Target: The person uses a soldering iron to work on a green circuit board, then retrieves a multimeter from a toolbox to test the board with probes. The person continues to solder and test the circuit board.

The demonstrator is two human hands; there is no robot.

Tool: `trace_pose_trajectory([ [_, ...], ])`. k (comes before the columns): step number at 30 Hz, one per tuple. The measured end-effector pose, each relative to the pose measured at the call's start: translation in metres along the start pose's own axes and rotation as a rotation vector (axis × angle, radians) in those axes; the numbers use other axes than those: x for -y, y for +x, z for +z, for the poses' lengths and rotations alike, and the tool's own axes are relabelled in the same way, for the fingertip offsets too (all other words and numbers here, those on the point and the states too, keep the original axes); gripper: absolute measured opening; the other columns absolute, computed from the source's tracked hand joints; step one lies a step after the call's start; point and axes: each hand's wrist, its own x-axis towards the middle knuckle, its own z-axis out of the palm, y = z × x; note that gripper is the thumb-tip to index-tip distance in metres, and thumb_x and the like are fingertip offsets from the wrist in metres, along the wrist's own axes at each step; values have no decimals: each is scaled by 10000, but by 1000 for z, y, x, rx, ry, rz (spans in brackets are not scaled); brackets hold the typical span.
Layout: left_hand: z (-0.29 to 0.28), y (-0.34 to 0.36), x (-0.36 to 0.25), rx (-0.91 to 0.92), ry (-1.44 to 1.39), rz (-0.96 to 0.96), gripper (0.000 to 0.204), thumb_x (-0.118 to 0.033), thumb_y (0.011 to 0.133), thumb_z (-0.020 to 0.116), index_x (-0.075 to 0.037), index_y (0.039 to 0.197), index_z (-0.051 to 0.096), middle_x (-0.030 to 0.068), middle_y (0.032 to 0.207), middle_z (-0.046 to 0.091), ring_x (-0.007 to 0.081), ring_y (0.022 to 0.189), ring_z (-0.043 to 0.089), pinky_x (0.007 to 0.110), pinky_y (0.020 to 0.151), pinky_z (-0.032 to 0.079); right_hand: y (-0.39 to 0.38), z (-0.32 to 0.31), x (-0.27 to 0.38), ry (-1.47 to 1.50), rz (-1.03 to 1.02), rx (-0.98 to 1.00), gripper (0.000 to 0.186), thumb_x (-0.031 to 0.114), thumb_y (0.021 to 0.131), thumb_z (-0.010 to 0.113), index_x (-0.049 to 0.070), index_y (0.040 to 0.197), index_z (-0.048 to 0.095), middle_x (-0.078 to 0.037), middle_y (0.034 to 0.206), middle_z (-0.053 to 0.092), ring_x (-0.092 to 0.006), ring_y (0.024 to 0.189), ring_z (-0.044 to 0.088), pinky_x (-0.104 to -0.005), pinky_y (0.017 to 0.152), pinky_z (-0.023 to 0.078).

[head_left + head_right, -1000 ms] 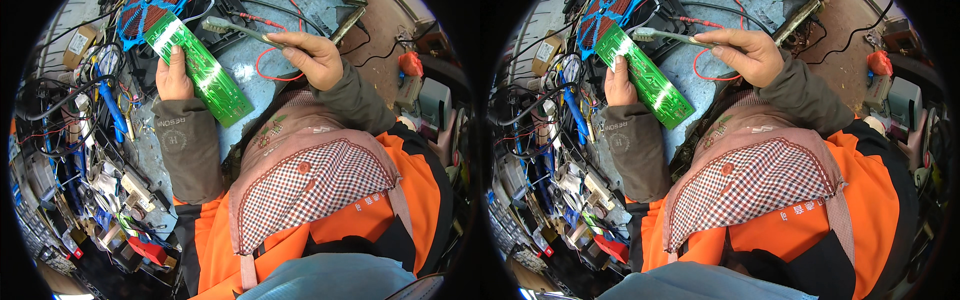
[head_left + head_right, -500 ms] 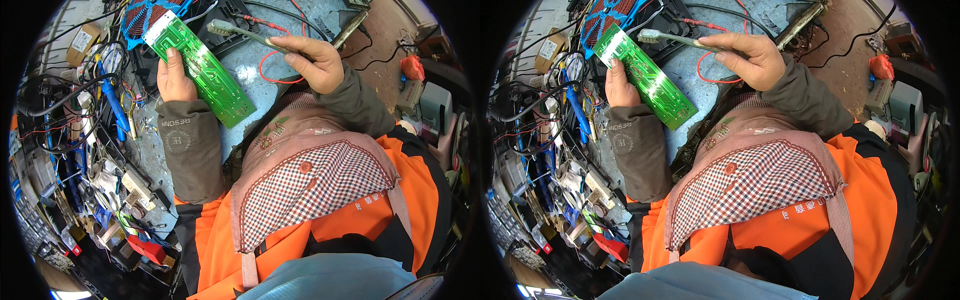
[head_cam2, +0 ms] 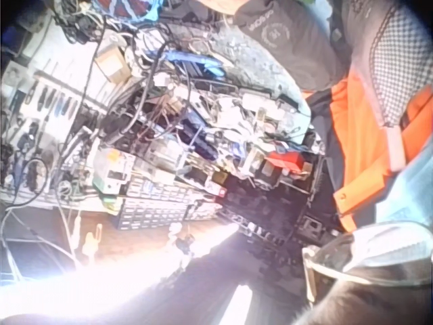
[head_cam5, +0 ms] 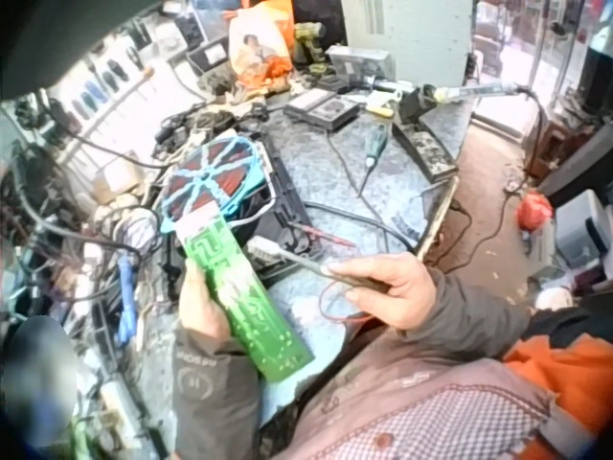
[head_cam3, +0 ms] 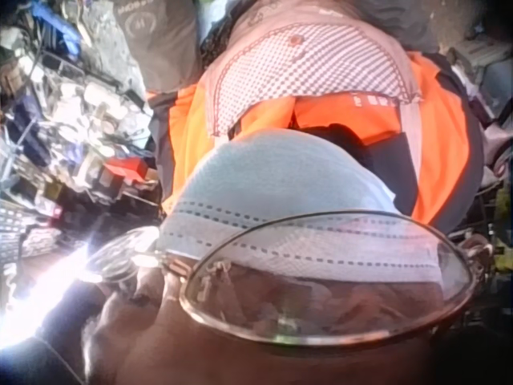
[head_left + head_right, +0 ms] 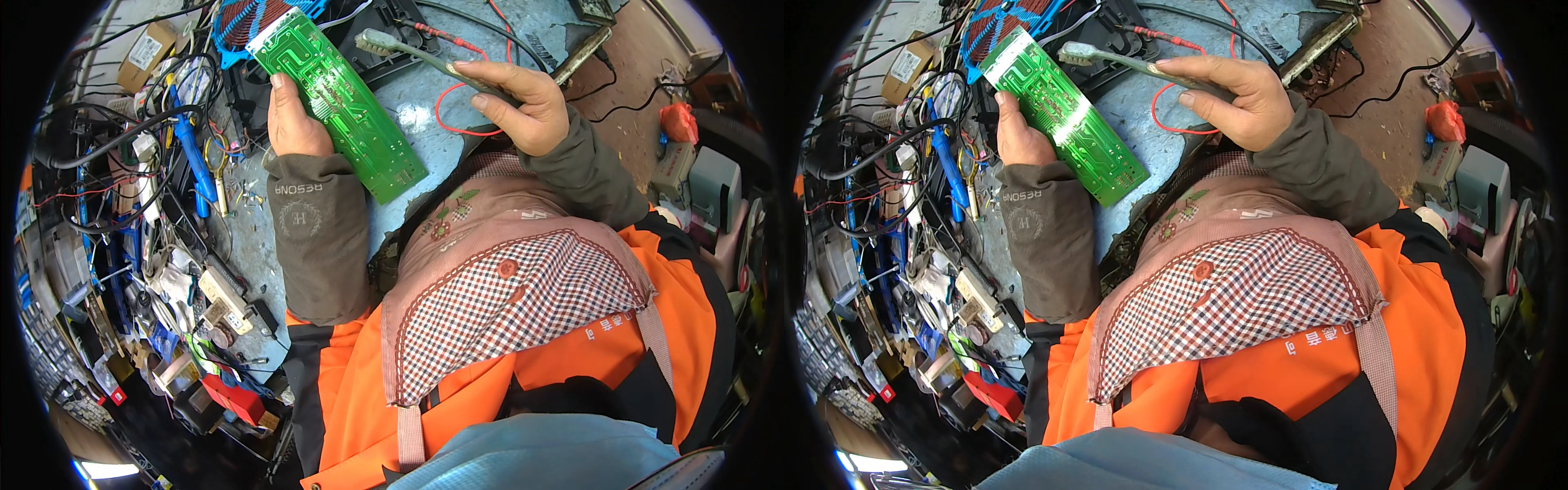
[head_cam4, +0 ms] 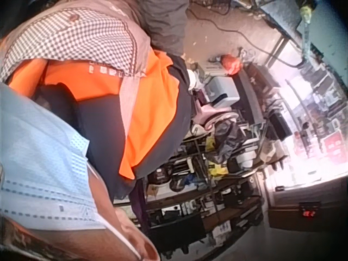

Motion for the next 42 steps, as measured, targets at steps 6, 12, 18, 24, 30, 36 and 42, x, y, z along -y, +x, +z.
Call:
trace_pose_trajectory([
  [6,1,0,-2,-18,39,0,526,-427,1118,430,19,1327,615,101,1149,709,168,947,689,299,848,550,0,0,-2,-12,-1,4,407,-39,963,653,1,1368,642,-99,1201,732,-119,1082,673,-261,944,524],
  [12,2,0,2,-58,-64,-28,544,-448,1111,441,20,1259,673,92,1127,731,155,947,695,302,845,561,-1,0,-4,-49,8,14,411,-25,961,664,18,1369,649,-79,1168,735,-100,1030,662,-252,898,519],
  [18,-1,2,1,-103,-8,-79,533,-450,1106,456,17,1249,669,92,1086,731,157,904,694,292,818,559,-3,-3,-3,-40,83,72,452,-85,952,610,-47,1403,592,-159,1376,661,-192,1283,615,-302,1107,451],
  [24,6,0,-4,-132,101,-61,547,-472,1096,476,23,1207,681,91,1068,736,156,879,688,289,791,552,0,2,-7,44,62,-26,385,40,1003,634,26,1388,636,-80,1236,709,-114,1106,652,-244,958,501],
  [30,-4,5,5,-111,108,-24,520,-439,1075,540,29,1238,695,93,1079,750,160,889,705,296,802,557,28,-12,21,371,394,-347,405,89,995,558,-34,1376,616,30,725,608,-28,562,460,-184,526,343],
  [36,-11,13,13,-107,195,2,538,-455,1071,543,32,1241,694,92,1083,752,161,894,705,295,802,554,70,-51,-27,-124,163,-287,354,109,958,644,-1,1293,676,-32,894,646,-113,712,560,-268,637,453],
  [42,-3,13,11,-139,139,-37,534,-439,1092,495,43,1179,709,90,1045,751,154,876,683,295,809,521,76,-40,-15,-977,-162,-210,297,245,907,721,24,1104,747,-180,961,697,-324,832,684,-409,738,540],
])
